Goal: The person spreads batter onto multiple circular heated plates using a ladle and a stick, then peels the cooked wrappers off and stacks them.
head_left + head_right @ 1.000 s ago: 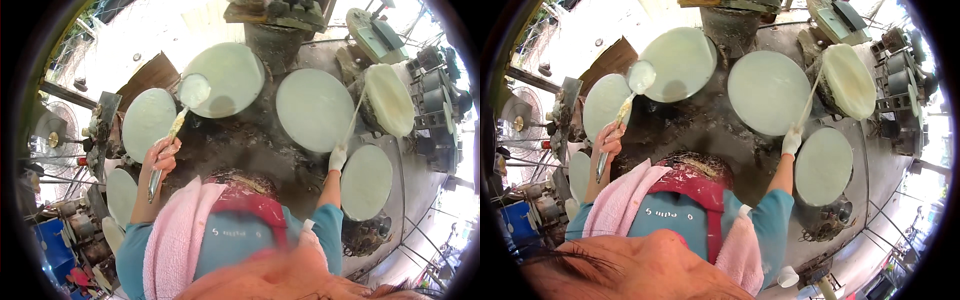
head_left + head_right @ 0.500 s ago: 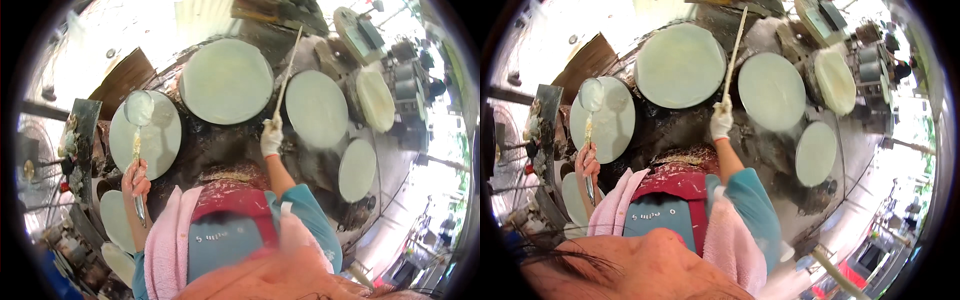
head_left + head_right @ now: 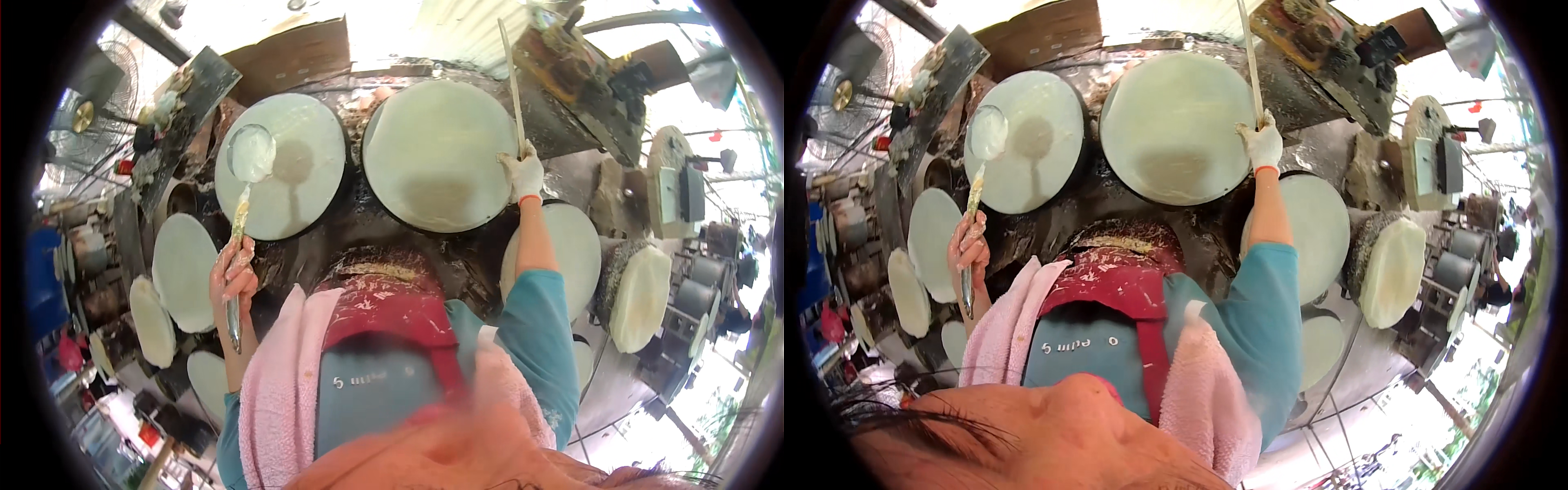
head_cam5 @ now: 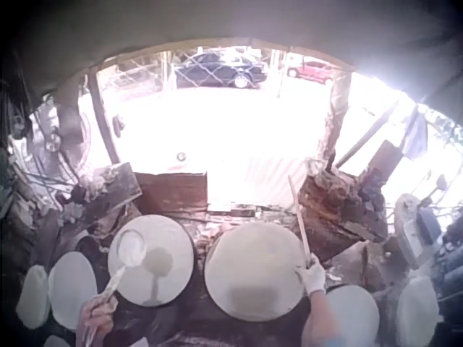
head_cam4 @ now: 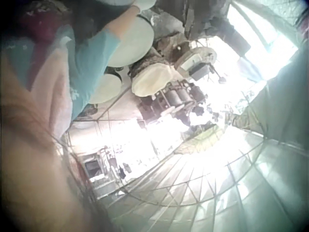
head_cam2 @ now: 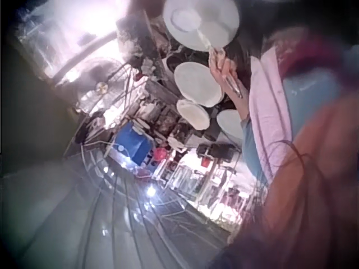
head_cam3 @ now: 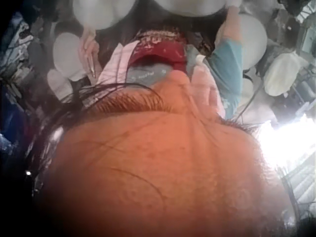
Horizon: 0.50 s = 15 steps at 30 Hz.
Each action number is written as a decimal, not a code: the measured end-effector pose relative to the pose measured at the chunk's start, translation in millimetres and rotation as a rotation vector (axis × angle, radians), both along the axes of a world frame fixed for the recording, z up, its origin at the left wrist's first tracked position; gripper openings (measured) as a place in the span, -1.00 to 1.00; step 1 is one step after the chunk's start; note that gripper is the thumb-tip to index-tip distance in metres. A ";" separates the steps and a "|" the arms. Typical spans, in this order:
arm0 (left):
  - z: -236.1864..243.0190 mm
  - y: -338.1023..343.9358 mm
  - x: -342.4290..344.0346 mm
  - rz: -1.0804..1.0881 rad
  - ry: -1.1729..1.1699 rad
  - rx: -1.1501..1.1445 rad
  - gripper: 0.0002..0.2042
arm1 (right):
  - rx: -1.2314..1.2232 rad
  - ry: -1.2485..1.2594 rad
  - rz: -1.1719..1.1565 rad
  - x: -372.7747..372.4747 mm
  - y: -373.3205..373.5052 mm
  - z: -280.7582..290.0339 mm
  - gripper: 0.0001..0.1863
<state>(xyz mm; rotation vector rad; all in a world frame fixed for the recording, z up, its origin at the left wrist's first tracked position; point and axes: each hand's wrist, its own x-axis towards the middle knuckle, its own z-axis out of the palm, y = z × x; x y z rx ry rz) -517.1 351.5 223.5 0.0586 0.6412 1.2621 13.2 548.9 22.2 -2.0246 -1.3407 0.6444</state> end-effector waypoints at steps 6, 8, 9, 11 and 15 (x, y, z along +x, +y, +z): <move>3.3 -6.4 4.2 0.039 -0.178 0.043 -0.69 | 0.073 -0.125 0.066 -48.9 -15.9 69.9 -0.54; 3.8 -2.3 2.2 0.042 -0.189 0.034 -0.70 | 0.147 -0.031 0.055 -60.6 -30.2 79.8 -0.59; 3.1 -2.4 -1.5 0.046 -0.192 0.026 -0.70 | 0.146 -0.031 0.057 -72.3 -38.6 90.6 -0.59; 0.0 -1.6 -12.4 0.012 -0.102 0.048 -0.72 | 0.178 0.028 0.066 -99.8 -56.0 121.0 -0.61; 1.7 10.5 -31.5 -0.010 0.031 -0.019 -0.72 | 0.262 0.130 0.062 -142.1 -88.6 158.9 -0.66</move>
